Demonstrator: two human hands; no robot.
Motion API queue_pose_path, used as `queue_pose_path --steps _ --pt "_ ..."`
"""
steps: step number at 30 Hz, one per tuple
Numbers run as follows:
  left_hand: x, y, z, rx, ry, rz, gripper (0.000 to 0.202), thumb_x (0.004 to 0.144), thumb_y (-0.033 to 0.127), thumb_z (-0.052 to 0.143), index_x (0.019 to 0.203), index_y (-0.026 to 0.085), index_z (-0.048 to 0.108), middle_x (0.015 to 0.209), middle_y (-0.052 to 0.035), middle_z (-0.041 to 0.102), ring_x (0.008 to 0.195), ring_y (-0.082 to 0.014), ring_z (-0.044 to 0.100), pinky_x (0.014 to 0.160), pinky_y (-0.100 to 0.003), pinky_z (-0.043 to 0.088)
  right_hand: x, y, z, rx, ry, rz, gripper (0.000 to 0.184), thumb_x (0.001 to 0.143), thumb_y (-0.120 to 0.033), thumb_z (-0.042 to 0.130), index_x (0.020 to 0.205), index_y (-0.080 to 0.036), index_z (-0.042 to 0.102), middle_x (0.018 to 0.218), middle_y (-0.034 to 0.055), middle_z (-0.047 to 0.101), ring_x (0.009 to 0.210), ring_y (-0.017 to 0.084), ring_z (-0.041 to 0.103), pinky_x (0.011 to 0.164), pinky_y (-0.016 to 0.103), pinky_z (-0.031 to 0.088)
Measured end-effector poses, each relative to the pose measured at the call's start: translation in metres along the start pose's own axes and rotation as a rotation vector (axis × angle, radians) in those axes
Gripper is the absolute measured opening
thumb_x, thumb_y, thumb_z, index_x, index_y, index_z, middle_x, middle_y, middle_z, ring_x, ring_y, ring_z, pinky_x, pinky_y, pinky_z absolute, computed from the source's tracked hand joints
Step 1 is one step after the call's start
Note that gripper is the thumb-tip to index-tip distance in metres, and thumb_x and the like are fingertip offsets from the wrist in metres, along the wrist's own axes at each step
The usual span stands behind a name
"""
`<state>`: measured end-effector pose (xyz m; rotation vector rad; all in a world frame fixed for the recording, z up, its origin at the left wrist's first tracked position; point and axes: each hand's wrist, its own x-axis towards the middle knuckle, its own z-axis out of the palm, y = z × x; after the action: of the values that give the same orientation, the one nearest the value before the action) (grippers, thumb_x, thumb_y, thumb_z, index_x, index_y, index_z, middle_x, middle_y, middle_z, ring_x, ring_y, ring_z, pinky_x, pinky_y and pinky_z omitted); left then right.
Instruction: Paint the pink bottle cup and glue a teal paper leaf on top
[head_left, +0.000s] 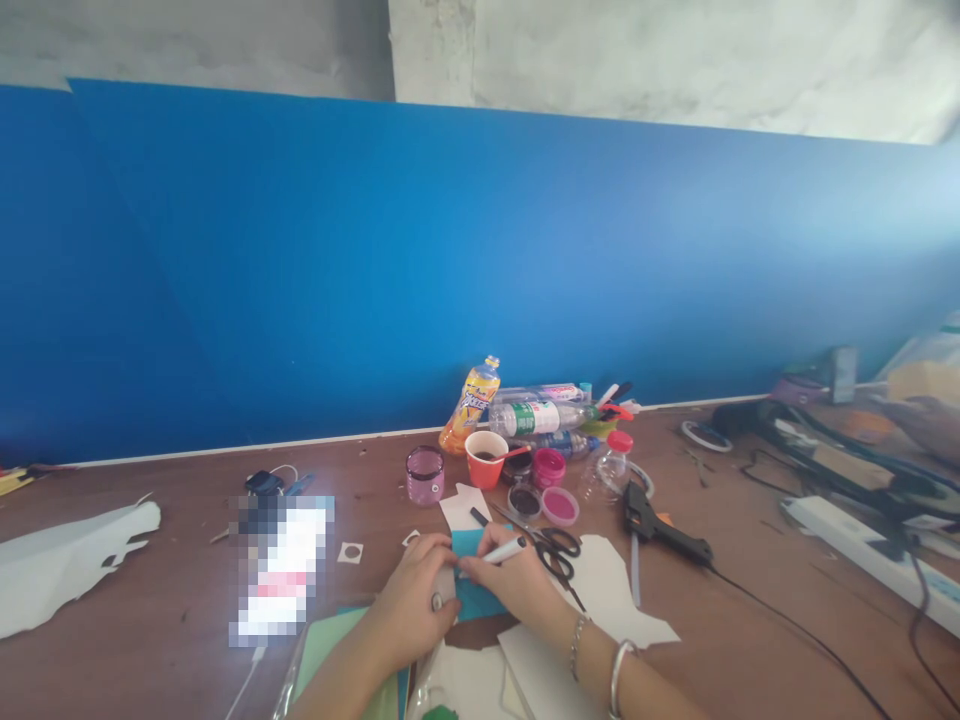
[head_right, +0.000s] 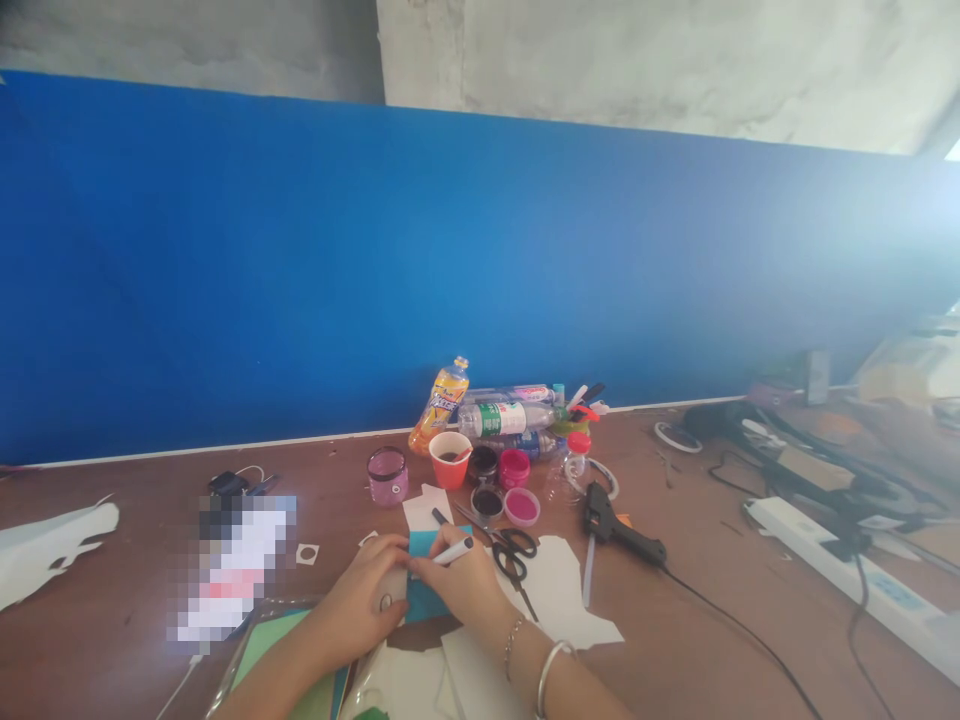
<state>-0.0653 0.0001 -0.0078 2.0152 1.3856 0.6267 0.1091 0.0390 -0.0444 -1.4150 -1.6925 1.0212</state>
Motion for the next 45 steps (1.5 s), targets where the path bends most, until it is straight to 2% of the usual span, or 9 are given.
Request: queue_pose_path --steps 21,33,45 --pt "-0.001 -0.001 0.000 -0.001 -0.010 -0.005 0.039 0.066 0.012 0.053 0.104 0.021 0.056 0.126 -0.0106 0.050 0.122 -0.0258 0.044 0.105 -0.042 0.033 0.000 -0.004 -0.002 0.035 0.016 0.022 0.020 0.069 -0.022 0.062 0.060 -0.021 0.043 0.052 -0.0055 0.053 0.053 0.013 0.054 0.049 0.021 0.036" --pt "-0.001 -0.002 -0.001 0.012 -0.017 -0.014 0.038 0.066 0.012 0.055 0.103 0.019 0.056 0.128 -0.0121 0.049 0.124 -0.0269 0.042 0.106 -0.044 0.031 -0.004 -0.015 -0.008 -0.074 0.055 0.026 0.019 0.065 -0.017 0.056 0.056 -0.021 0.039 0.050 -0.0054 0.047 0.051 0.011 0.043 0.048 0.022 0.029" --pt "0.000 -0.006 0.002 0.006 -0.001 0.002 0.037 0.066 0.014 0.056 0.102 0.021 0.057 0.128 -0.0106 0.050 0.122 -0.0269 0.044 0.105 -0.044 0.033 -0.002 -0.012 -0.007 -0.070 0.069 0.046 0.020 0.060 -0.011 0.051 0.055 -0.021 0.034 0.050 -0.0073 0.038 0.051 0.010 0.038 0.047 0.020 0.027"
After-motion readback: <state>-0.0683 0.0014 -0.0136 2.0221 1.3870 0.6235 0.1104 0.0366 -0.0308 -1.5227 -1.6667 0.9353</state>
